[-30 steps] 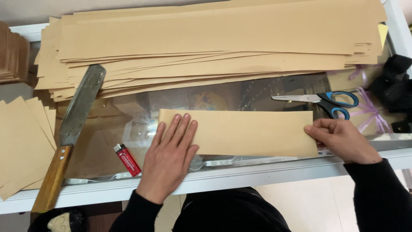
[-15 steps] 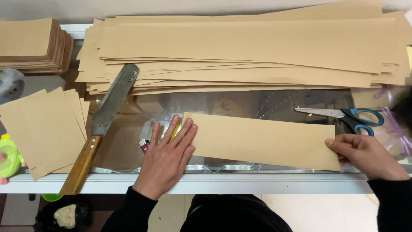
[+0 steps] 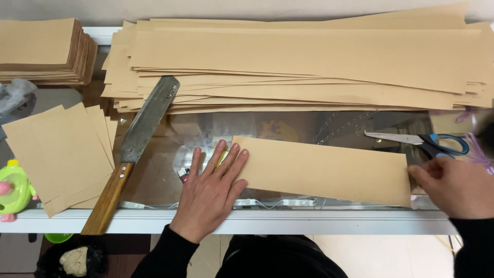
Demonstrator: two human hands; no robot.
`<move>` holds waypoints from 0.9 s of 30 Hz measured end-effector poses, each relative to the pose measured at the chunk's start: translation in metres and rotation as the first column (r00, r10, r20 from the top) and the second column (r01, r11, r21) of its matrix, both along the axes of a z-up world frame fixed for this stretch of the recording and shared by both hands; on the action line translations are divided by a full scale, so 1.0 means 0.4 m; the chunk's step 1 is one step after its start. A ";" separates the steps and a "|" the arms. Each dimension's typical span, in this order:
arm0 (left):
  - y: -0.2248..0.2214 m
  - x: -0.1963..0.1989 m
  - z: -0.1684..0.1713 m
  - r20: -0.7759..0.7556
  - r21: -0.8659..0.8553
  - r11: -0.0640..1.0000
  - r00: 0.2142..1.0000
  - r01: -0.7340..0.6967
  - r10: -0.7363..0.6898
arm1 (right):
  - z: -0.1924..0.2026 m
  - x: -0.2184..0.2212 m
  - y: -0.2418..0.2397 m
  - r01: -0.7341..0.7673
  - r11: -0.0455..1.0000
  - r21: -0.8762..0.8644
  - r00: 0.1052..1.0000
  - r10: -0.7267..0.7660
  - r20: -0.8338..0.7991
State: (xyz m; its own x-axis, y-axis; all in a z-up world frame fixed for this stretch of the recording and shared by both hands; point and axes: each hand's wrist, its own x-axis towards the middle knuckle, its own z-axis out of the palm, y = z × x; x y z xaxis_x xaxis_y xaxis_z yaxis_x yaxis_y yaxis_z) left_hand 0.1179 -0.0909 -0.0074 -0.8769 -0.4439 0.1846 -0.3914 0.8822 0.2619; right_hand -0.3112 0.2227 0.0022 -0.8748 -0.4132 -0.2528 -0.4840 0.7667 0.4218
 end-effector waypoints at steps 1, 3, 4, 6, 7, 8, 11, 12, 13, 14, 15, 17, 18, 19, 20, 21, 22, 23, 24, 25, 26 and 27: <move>0.000 -0.001 0.002 -0.002 0.001 1.000 1.000 0.000 0.000 | 0.034 0.067 -0.046 0.000 1.000 0.001 1.000 0.000 -0.002; 0.000 -0.002 0.007 -0.031 0.001 1.000 1.000 0.008 -0.007 | 0.097 0.206 -0.133 -0.237 0.825 -0.513 0.970 0.231 -0.077; -0.001 -0.002 0.008 -0.031 0.000 1.000 0.999 0.014 -0.014 | 0.097 0.257 -0.190 -0.233 0.825 -0.515 0.971 0.225 -0.078; -0.001 -0.001 0.010 -0.047 -0.007 1.000 0.999 0.016 -0.017 | 0.096 0.359 -0.302 -0.394 0.396 -0.829 0.780 0.621 -0.074; -0.002 -0.002 0.004 -0.048 -0.008 1.000 0.999 0.024 -0.025 | 0.101 0.405 -0.349 -0.391 0.398 -0.830 0.785 0.615 -0.075; -0.004 -0.001 -0.003 -0.039 0.004 1.000 0.999 0.025 -0.025 | 0.105 0.452 -0.398 -0.400 0.305 -0.864 0.664 0.747 -0.044; -0.008 -0.002 -0.001 -0.047 0.001 0.999 0.998 0.034 -0.034 | 0.071 0.531 -0.481 -0.428 0.250 -0.869 0.533 0.846 -0.018; -0.006 0.002 0.002 -0.058 -0.006 0.999 0.998 0.034 -0.034 | 0.049 0.550 -0.497 -0.460 0.292 -0.839 0.541 0.841 -0.004; -0.011 0.002 0.001 -0.055 -0.007 1.000 0.998 0.031 -0.031 | 0.046 0.555 -0.497 -0.458 0.290 -0.840 0.538 0.843 -0.003; -0.014 0.005 0.002 -0.058 -0.002 1.000 0.998 0.031 -0.031 | 0.045 0.561 -0.498 -0.503 0.308 -0.808 0.572 0.819 -0.044; -0.018 0.009 0.005 -0.060 0.003 1.000 0.998 0.031 -0.031 | 0.044 0.567 -0.499 -0.545 0.327 -0.772 0.601 0.794 -0.088; -0.029 0.027 0.008 -0.054 -0.007 1.000 0.998 0.023 -0.023 | 0.059 0.588 -0.499 -0.571 0.315 -0.758 0.598 0.792 -0.121; -0.036 0.033 0.009 -0.050 -0.014 1.000 0.998 0.024 -0.024 | 0.067 0.596 -0.499 -0.597 0.311 -0.739 0.600 0.785 -0.154; -0.054 0.055 -0.006 -0.052 -0.020 1.000 0.998 0.017 -0.018 | 0.068 0.600 -0.505 -0.600 0.303 -0.740 0.595 0.788 -0.160; -0.068 0.075 -0.025 -0.008 -0.066 0.998 1.000 -0.008 0.007 | 0.066 0.605 -0.503 -0.616 0.323 -0.718 0.600 0.783 -0.163; -0.081 0.094 -0.045 0.035 -0.112 0.993 0.999 -0.031 0.035 | 0.064 0.607 -0.502 -0.631 0.344 -0.695 0.606 0.778 -0.166; -0.074 0.110 -0.022 0.039 -0.109 0.994 0.999 -0.030 0.034 | 0.065 0.614 -0.500 -0.628 0.346 -0.697 0.607 0.778 -0.161; -0.067 0.125 0.002 -0.050 -0.152 0.975 0.987 -0.159 0.154 | 0.067 0.620 -0.498 -0.644 0.338 -0.686 0.595 0.786 -0.170; -0.061 0.139 0.027 -0.145 -0.182 0.939 0.953 -0.290 0.266 | 0.070 0.624 -0.497 -0.660 0.329 -0.675 0.581 0.794 -0.181; -0.056 0.145 0.024 -0.141 -0.182 0.940 0.953 -0.290 0.267 | 0.071 0.632 -0.495 -0.658 0.330 -0.677 0.581 0.794 -0.178; -0.052 0.148 0.020 -0.024 -0.121 0.921 0.928 -0.371 0.371 | 0.073 0.637 -0.495 -0.663 0.332 -0.671 0.570 0.805 -0.165; -0.047 0.152 0.016 0.099 -0.070 0.888 0.882 -0.455 0.460 | 0.075 0.641 -0.494 -0.669 0.334 -0.665 0.558 0.815 -0.153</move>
State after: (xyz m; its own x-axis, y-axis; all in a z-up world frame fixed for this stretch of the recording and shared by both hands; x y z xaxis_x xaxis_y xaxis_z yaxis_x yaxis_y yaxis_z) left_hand 0.1789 -0.1095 -0.0010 -0.5939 -0.7944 0.1271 -0.7783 0.6073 0.1594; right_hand -0.0546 0.0252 0.0323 -0.0881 -0.9708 0.2231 -0.9900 0.0606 -0.1271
